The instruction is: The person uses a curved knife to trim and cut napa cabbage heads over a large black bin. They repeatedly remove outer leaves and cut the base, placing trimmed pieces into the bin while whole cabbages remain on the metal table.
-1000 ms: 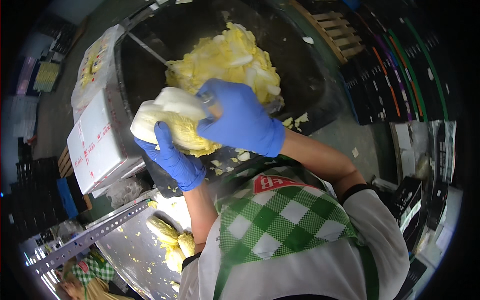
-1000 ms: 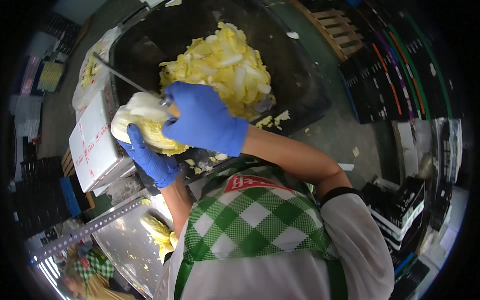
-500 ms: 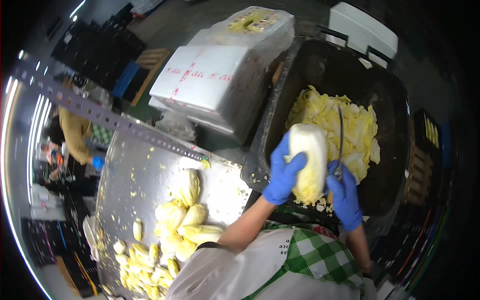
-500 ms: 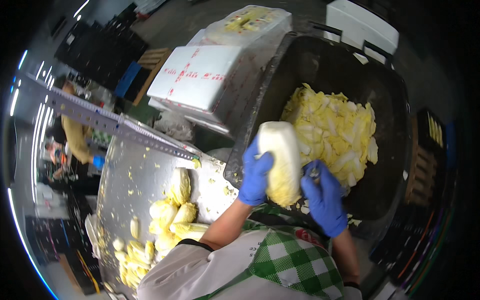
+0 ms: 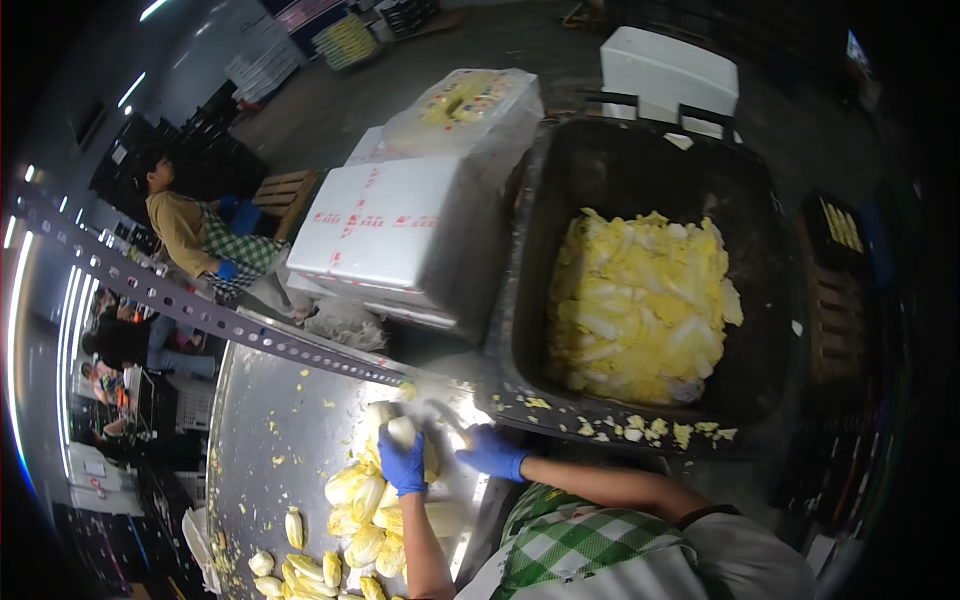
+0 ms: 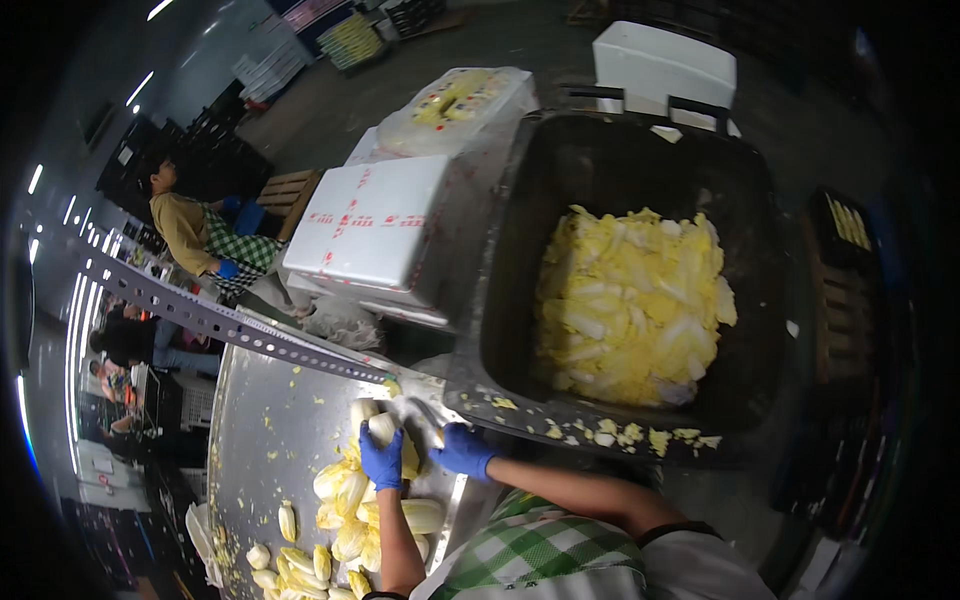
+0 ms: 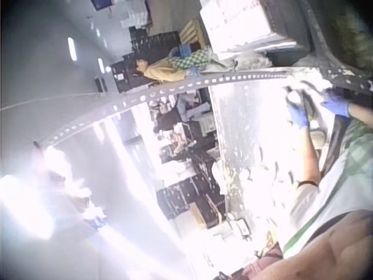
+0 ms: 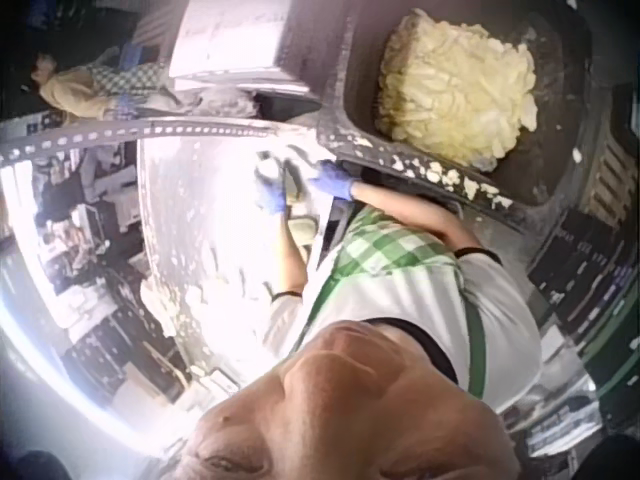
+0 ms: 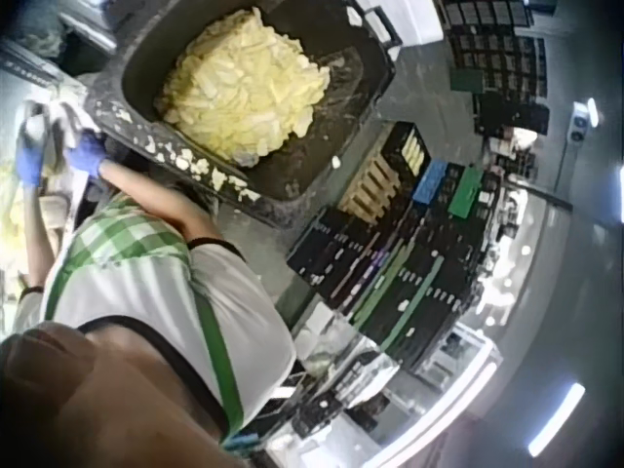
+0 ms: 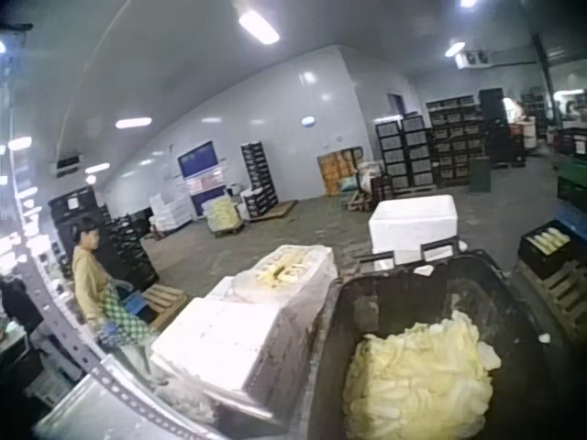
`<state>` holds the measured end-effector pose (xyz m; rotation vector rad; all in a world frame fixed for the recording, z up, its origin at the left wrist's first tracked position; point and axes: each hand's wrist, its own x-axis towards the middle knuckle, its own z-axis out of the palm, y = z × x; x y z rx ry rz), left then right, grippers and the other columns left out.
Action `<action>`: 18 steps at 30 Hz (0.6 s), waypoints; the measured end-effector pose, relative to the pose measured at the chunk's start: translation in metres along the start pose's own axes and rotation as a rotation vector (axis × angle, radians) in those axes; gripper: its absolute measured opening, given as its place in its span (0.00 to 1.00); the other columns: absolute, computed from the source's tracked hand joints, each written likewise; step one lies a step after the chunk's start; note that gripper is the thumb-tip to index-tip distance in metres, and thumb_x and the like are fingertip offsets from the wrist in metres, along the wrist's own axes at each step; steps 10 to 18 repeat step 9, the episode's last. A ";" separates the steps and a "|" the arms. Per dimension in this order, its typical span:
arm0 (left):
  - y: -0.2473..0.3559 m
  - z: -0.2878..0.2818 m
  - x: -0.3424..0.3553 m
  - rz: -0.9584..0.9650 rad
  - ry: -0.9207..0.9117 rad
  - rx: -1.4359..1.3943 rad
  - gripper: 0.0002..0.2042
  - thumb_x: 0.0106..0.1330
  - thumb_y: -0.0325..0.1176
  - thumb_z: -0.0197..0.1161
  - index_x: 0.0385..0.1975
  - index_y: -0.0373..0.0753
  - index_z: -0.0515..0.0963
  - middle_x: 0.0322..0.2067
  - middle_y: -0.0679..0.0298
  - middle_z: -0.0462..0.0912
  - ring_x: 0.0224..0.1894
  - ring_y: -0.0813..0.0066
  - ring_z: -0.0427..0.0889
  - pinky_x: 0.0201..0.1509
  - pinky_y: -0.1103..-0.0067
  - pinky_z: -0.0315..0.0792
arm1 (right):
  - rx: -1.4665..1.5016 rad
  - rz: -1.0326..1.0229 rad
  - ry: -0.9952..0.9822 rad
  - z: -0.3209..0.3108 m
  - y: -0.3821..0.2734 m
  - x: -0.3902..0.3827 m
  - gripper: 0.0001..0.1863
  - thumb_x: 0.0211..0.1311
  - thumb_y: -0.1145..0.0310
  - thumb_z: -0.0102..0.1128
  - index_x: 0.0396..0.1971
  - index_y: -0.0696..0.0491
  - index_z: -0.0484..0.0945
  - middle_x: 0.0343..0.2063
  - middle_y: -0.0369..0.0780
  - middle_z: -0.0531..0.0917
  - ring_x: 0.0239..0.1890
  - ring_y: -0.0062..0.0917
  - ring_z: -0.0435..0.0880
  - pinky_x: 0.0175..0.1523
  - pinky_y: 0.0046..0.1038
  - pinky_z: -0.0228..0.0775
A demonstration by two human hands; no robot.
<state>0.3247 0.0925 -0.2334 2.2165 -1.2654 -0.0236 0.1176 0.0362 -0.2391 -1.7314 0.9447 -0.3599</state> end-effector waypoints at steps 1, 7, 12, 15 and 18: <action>-0.003 0.001 -0.005 -0.067 -0.022 -0.061 0.38 0.54 0.46 0.73 0.63 0.36 0.66 0.53 0.46 0.75 0.53 0.48 0.77 0.55 0.63 0.72 | 0.046 -0.075 0.029 0.003 -0.001 -0.015 0.25 0.59 0.51 0.60 0.39 0.62 0.76 0.25 0.47 0.80 0.25 0.32 0.80 0.32 0.35 0.72; 0.068 -0.022 -0.022 0.101 0.214 -0.091 0.22 0.62 0.37 0.67 0.55 0.36 0.76 0.46 0.53 0.80 0.43 0.62 0.78 0.47 0.72 0.71 | 0.409 -0.298 -0.566 -0.115 -0.018 -0.188 0.20 0.72 0.55 0.54 0.49 0.58 0.78 0.46 0.43 0.84 0.50 0.26 0.82 0.57 0.28 0.73; 0.132 -0.031 -0.039 0.168 0.211 -0.228 0.22 0.62 0.38 0.68 0.55 0.39 0.77 0.47 0.55 0.81 0.42 0.63 0.78 0.46 0.71 0.72 | 0.498 -0.176 -0.550 -0.191 -0.023 -0.268 0.20 0.71 0.56 0.56 0.52 0.55 0.77 0.49 0.45 0.83 0.54 0.26 0.82 0.58 0.27 0.73; 0.132 -0.031 -0.039 0.168 0.211 -0.228 0.22 0.62 0.38 0.68 0.55 0.39 0.77 0.47 0.55 0.81 0.42 0.63 0.78 0.46 0.71 0.72 | 0.498 -0.176 -0.550 -0.191 -0.023 -0.268 0.20 0.71 0.56 0.56 0.52 0.55 0.77 0.49 0.45 0.83 0.54 0.26 0.82 0.58 0.27 0.73; 0.132 -0.031 -0.039 0.168 0.211 -0.228 0.22 0.62 0.38 0.68 0.55 0.39 0.77 0.47 0.55 0.81 0.42 0.63 0.78 0.46 0.71 0.72 | 0.498 -0.176 -0.550 -0.191 -0.023 -0.268 0.20 0.71 0.56 0.56 0.52 0.55 0.77 0.49 0.45 0.83 0.54 0.26 0.82 0.58 0.27 0.73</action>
